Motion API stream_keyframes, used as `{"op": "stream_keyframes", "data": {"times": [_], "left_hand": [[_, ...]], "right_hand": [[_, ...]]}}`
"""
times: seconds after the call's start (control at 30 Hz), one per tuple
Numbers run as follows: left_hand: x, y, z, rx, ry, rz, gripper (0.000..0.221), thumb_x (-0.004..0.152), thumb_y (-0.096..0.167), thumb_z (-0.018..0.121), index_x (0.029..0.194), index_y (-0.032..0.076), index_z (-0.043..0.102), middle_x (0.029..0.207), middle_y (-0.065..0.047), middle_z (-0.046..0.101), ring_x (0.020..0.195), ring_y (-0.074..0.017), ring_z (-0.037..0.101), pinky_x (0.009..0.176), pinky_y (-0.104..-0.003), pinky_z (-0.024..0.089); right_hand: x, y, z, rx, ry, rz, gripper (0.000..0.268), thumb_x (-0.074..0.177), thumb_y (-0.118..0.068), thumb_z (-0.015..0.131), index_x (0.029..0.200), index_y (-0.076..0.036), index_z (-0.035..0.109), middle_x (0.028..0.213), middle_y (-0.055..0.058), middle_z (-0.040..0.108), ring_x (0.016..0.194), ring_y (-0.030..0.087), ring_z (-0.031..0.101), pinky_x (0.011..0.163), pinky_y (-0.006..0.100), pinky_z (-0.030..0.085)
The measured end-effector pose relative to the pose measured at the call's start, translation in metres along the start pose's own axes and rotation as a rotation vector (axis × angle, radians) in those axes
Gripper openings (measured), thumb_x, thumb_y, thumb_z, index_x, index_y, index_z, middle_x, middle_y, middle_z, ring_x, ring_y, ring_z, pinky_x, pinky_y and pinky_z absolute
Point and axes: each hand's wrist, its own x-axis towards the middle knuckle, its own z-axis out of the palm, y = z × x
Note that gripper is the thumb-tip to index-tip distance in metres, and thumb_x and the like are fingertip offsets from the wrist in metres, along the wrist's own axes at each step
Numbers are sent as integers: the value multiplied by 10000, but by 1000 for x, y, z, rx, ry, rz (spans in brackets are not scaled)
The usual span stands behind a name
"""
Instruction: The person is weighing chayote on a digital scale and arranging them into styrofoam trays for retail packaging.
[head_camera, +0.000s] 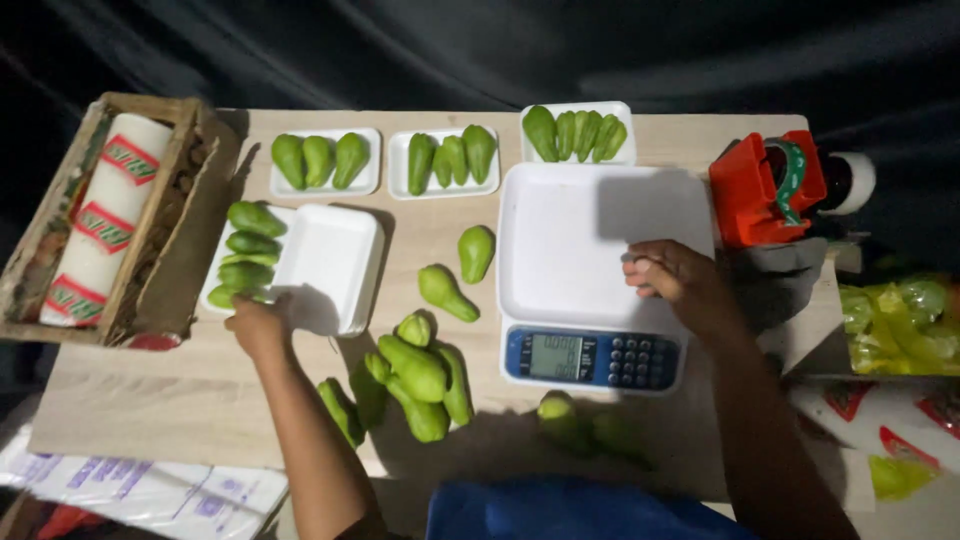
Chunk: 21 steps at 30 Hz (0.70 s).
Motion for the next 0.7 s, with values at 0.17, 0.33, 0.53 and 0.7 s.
{"op": "stream_keyframes", "data": {"times": [0.17, 0.33, 0.53, 0.7], "left_hand": [[-3, -14, 15, -1, 55, 12, 363, 883, 295, 849, 1122, 78, 685, 1010, -216, 625, 941, -506, 710, 860, -547, 570], [-6, -17, 17, -59, 112, -20, 144, 876, 224, 804, 992, 142, 777, 863, -149, 743, 853, -416, 749, 766, -528, 599], [-23, -3, -14, -271, 97, 124, 202, 780, 217, 807, 894, 79, 714, 787, -163, 709, 852, -426, 728, 769, -529, 571], [-43, 27, -49, -587, 30, 145, 132, 718, 165, 769, 844, 133, 742, 708, -74, 681, 566, -178, 659, 601, -330, 546]], "right_hand": [[-31, -4, 23, -2, -31, -38, 476, 967, -211, 657, 1337, 84, 606, 1112, 354, 677, 1077, 458, 691, 930, 578, 554], [-48, 7, 38, 73, -50, -62, 442, 983, -201, 663, 1353, 38, 626, 1086, 275, 704, 1052, 385, 695, 948, 552, 549], [-70, 2, 56, 19, -62, -68, 380, 1017, -171, 621, 1325, 49, 646, 1058, 276, 705, 1054, 366, 697, 929, 522, 567], [-83, 11, 61, 48, -77, -122, 387, 1018, -188, 631, 1319, 56, 642, 1008, 235, 710, 1014, 318, 702, 923, 471, 579]]}}
